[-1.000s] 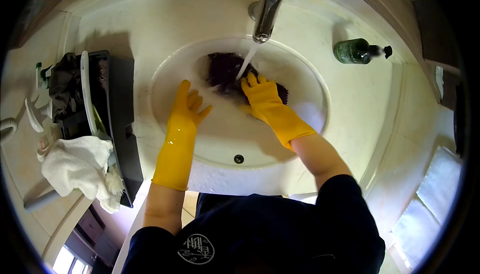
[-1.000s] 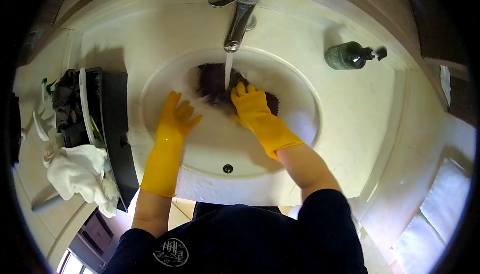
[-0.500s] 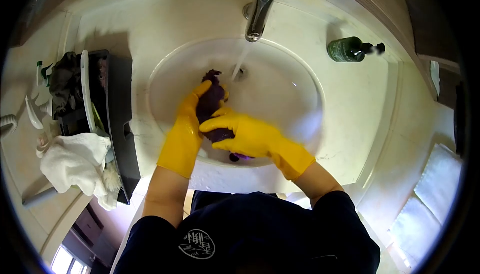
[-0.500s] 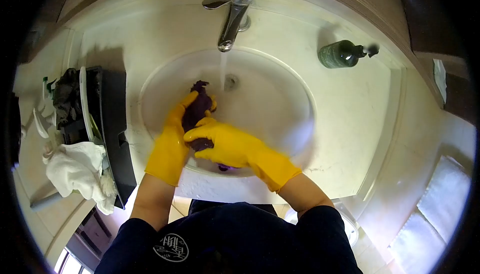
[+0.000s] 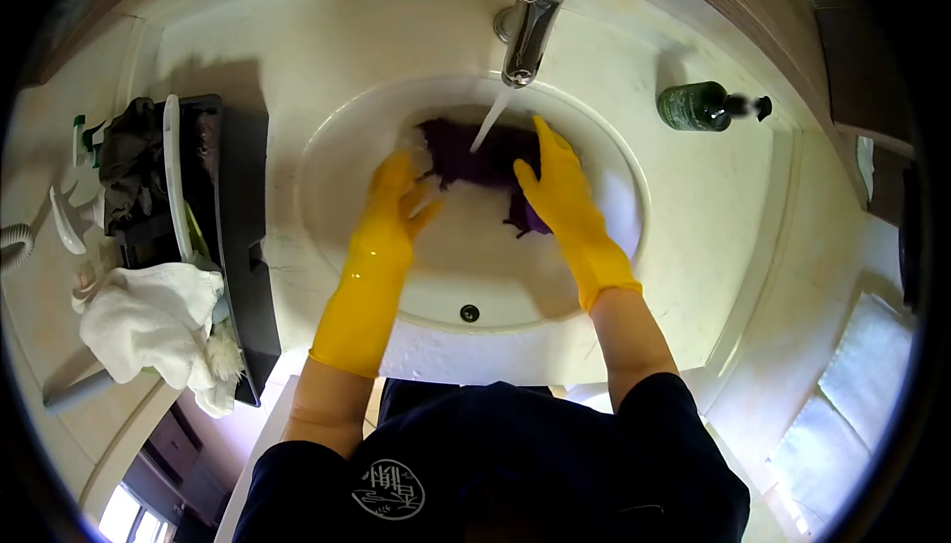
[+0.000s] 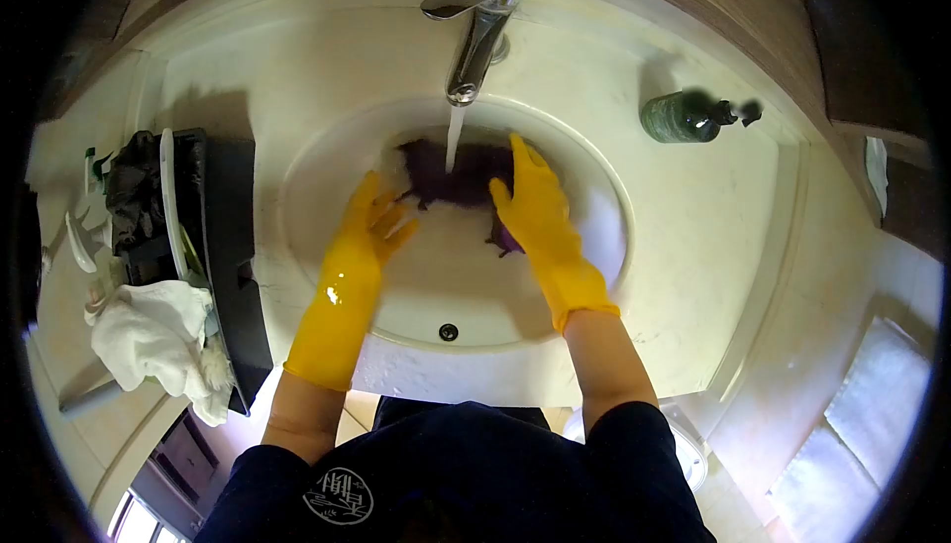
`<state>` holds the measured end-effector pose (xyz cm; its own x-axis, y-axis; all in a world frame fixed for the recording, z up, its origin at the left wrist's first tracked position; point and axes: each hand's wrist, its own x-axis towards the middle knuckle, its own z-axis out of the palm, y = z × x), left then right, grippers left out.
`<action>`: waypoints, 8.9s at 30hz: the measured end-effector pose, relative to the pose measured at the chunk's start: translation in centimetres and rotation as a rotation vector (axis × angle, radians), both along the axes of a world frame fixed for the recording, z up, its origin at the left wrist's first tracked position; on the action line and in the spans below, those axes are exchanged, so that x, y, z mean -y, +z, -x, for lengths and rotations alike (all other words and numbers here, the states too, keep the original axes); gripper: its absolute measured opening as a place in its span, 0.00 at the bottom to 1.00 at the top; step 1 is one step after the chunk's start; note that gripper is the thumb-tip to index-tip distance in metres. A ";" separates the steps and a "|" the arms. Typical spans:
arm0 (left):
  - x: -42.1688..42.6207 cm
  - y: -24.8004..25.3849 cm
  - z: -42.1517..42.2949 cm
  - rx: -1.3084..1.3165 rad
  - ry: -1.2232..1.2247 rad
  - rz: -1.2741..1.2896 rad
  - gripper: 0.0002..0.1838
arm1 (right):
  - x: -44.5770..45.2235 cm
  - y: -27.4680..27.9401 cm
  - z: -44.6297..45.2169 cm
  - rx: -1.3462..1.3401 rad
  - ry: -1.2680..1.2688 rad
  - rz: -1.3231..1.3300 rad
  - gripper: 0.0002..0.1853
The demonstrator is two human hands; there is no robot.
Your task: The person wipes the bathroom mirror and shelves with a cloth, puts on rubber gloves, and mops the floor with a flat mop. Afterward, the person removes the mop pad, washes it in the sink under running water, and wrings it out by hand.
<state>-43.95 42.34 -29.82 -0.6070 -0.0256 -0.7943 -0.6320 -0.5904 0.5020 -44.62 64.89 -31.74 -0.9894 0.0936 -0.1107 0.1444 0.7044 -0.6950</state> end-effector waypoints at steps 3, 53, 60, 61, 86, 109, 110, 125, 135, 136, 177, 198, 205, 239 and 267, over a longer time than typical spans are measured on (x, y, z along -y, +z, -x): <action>2.3 -1.2 0.2 0.098 0.038 0.054 0.30 | 1.1 -2.4 0.9 -0.023 0.173 -0.582 0.31; -1.1 -3.8 -4.8 0.144 0.134 -0.036 0.25 | 1.4 -4.3 4.3 0.042 0.772 -0.589 0.33; -1.5 -2.0 1.0 0.216 0.211 -0.733 0.29 | 3.7 1.5 0.0 0.138 0.552 0.347 0.26; -1.1 -1.8 1.1 0.213 0.212 -0.738 0.29 | 3.7 2.7 -1.3 0.181 0.607 0.392 0.25; 2.7 -2.1 -1.9 0.252 0.249 0.061 0.25 | 2.1 -7.5 4.2 0.160 0.501 -0.504 0.32; -3.2 -5.1 -2.6 -0.019 0.018 -0.378 0.10 | 5.1 6.5 -3.2 0.204 -0.072 0.343 0.10; -3.1 -4.9 -2.8 -0.078 -0.050 -0.237 0.10 | 4.1 4.6 -2.7 0.107 -0.060 0.266 0.13; 2.1 -2.8 1.8 0.194 0.082 -0.047 0.36 | 4.7 -0.2 5.3 0.596 -0.123 0.256 0.23; -1.2 -2.3 -0.6 0.119 -0.157 -0.665 0.21 | 5.1 9.3 -4.0 0.385 0.592 0.695 0.19; -1.6 -2.3 -1.2 0.135 -0.161 -0.680 0.20 | 5.4 9.5 -4.5 0.359 0.565 0.673 0.17; -2.3 -5.0 -4.6 -0.075 -0.223 -1.251 0.17 | 6.3 9.7 -6.2 0.256 0.533 0.371 0.11; 2.3 -1.7 -0.7 0.211 0.191 -0.113 0.36 | 4.5 -0.4 4.1 0.509 0.249 -0.346 0.24; 0.1 -3.4 1.6 0.112 0.150 -0.452 0.23 | 3.4 4.7 -2.4 0.202 0.541 0.382 0.22; 1.2 0.5 -5.1 0.035 -0.225 0.214 0.22 | 0.7 3.5 -0.1 -0.041 0.534 -0.452 0.31; -3.3 -2.8 -5.0 0.156 0.050 -0.292 0.24 | -0.4 6.2 -2.7 0.032 0.056 -0.120 0.18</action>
<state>-38.99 45.60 -32.61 -0.4816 0.1902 -0.8555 -0.6544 -0.7274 0.2066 -41.88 65.29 -25.58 -0.9896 0.0525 -0.1336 0.1230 0.7900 -0.6007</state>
